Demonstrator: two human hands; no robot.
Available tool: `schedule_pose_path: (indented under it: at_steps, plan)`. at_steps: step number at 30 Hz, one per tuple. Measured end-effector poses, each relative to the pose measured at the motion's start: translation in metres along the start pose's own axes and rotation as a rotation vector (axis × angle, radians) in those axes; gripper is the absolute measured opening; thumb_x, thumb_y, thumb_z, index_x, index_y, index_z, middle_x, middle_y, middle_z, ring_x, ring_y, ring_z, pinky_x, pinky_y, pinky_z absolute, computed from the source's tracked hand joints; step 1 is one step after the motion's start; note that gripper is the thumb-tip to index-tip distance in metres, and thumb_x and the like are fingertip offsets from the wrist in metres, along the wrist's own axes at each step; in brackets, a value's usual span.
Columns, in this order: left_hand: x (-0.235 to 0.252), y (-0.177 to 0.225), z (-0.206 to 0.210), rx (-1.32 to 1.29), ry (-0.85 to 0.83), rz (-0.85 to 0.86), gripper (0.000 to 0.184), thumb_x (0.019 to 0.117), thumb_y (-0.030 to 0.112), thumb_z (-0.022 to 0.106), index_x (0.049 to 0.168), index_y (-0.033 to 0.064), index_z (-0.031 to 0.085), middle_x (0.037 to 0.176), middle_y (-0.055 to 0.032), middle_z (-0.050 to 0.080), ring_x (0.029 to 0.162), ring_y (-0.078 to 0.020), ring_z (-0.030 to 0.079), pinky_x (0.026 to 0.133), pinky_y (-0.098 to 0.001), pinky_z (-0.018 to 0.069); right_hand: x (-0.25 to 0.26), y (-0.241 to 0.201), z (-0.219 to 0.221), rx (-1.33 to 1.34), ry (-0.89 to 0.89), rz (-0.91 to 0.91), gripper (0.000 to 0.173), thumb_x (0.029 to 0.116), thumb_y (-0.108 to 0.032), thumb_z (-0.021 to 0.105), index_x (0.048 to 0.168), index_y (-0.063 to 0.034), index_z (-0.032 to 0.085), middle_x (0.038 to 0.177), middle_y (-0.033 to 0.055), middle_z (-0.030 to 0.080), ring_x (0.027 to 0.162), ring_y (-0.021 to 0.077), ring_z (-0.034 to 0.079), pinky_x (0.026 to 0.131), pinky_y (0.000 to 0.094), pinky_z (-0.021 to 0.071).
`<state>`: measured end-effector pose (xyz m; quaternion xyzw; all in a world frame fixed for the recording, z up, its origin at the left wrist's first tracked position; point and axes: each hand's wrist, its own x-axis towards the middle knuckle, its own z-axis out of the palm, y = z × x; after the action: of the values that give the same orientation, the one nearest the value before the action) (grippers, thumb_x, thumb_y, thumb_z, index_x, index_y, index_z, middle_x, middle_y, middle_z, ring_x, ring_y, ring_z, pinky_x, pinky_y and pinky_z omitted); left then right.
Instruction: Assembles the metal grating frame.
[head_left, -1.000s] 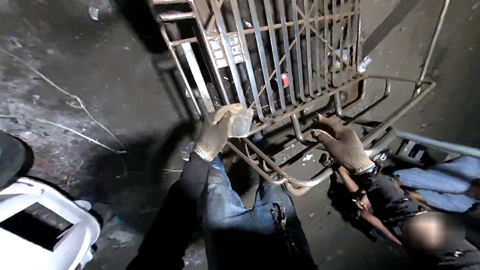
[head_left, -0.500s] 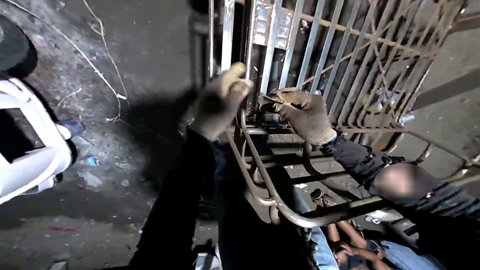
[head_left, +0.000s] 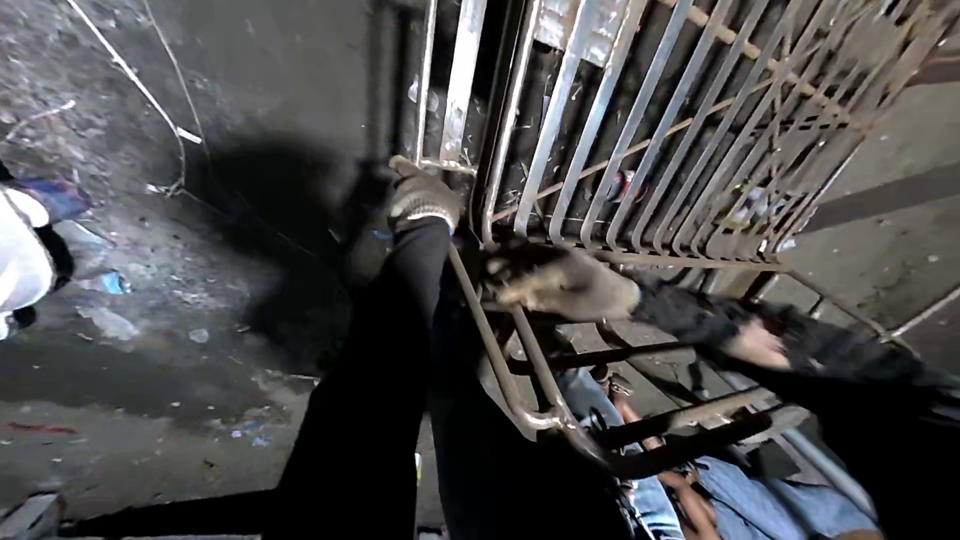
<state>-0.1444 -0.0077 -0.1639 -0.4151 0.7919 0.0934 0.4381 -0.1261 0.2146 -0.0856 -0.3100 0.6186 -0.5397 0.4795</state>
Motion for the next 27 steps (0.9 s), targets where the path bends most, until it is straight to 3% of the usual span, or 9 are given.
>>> schedule_pose_path:
  at_steps: [3,5,8,11,13,16,18,24,27]
  plan:
    - [0.01,-0.003,-0.009,0.007,-0.041,-0.005,0.078,0.0942,0.033,0.06,0.155,-0.0006,0.025,0.125,-0.0281,0.064,0.111,-0.0416,0.068,0.09,-0.0615,0.0541,0.021,-0.025,-0.013,-0.097,-0.054,0.244,0.025,0.1002,-0.014,0.059,0.116,-0.0156,0.078,0.126,-0.0036,0.072,0.129,0.009,0.058,0.12,0.0371,0.0378]
    - [0.01,-0.004,-0.009,-0.022,-0.05,-0.008,0.066,0.0979,0.034,0.054,0.152,0.0013,0.034,0.125,-0.0267,0.065,0.112,-0.0416,0.068,0.09,-0.0624,0.0541,-0.007,-0.046,-0.003,-0.011,-0.055,0.141,0.027,0.1002,-0.023,0.056,0.112,-0.0163,0.079,0.12,-0.0019,0.074,0.122,0.01,0.063,0.116,0.0374,0.0446]
    - [0.014,-0.003,-0.011,-0.044,-0.052,-0.018,0.061,0.0984,0.032,0.053,0.148,-0.001,0.037,0.121,-0.027,0.066,0.11,-0.0423,0.068,0.089,-0.0628,0.0537,-0.021,-0.054,-0.002,0.073,-0.12,-0.052,0.033,0.1043,-0.029,0.051,0.115,-0.0122,0.077,0.122,0.0042,0.074,0.128,0.0177,0.061,0.122,0.0448,0.0353]
    - [0.014,-0.004,-0.011,-0.087,-0.056,-0.019,0.059,0.0997,0.037,0.053,0.145,0.0011,0.041,0.119,-0.0248,0.068,0.11,-0.0403,0.068,0.09,-0.0614,0.0541,0.012,-0.027,-0.007,-0.162,-0.07,0.204,0.023,0.1005,-0.024,0.061,0.115,-0.0191,0.078,0.117,-0.0029,0.075,0.116,0.0123,0.066,0.109,0.04,0.0493]
    - [0.013,-0.009,-0.011,-0.089,-0.07,-0.02,0.057,0.0997,0.036,0.053,0.144,0.0022,0.042,0.119,-0.0241,0.068,0.11,-0.0398,0.068,0.089,-0.0614,0.0545,0.026,-0.035,-0.01,-0.18,-0.052,0.248,0.022,0.0973,-0.014,0.063,0.112,-0.013,0.079,0.116,0.0035,0.075,0.119,0.0189,0.065,0.112,0.0443,0.0458]
    - [0.015,-0.004,-0.01,-0.032,-0.077,-0.007,0.059,0.099,0.032,0.053,0.144,-0.0027,0.039,0.119,-0.0264,0.066,0.109,-0.0403,0.068,0.088,-0.0615,0.0546,-0.018,-0.054,0.0,-0.038,-0.042,0.051,0.028,0.1012,-0.032,0.057,0.113,-0.0152,0.077,0.12,0.0034,0.073,0.124,0.0172,0.062,0.115,0.0415,0.045]
    - [0.017,-0.002,-0.011,-0.009,-0.078,-0.014,0.06,0.0992,0.031,0.052,0.145,-0.0049,0.037,0.119,-0.0275,0.066,0.109,-0.0408,0.068,0.088,-0.0615,0.054,-0.022,-0.051,0.002,0.041,-0.073,-0.087,0.033,0.1041,-0.031,0.051,0.116,-0.0132,0.077,0.124,0.0048,0.073,0.131,0.0199,0.06,0.123,0.0468,0.034]
    - [0.018,-0.006,-0.008,-0.012,-0.05,0.01,0.06,0.097,0.029,0.057,0.144,-0.0046,0.039,0.122,-0.029,0.064,0.111,-0.0438,0.067,0.089,-0.0644,0.0531,0.004,-0.005,0.004,-0.165,0.087,0.136,0.026,0.0988,-0.021,0.061,0.119,-0.0174,0.077,0.131,-0.001,0.07,0.131,0.0151,0.058,0.116,0.0411,0.0433]
    - [0.02,-0.006,-0.002,0.021,-0.041,0.011,0.062,0.0945,0.026,0.059,0.143,-0.0066,0.039,0.123,-0.0315,0.063,0.11,-0.0461,0.066,0.088,-0.0665,0.0519,-0.013,-0.033,0.012,0.008,-0.008,-0.053,0.031,0.1028,-0.027,0.053,0.118,-0.0137,0.076,0.13,0.0067,0.071,0.135,0.0235,0.056,0.122,0.0482,0.0369]
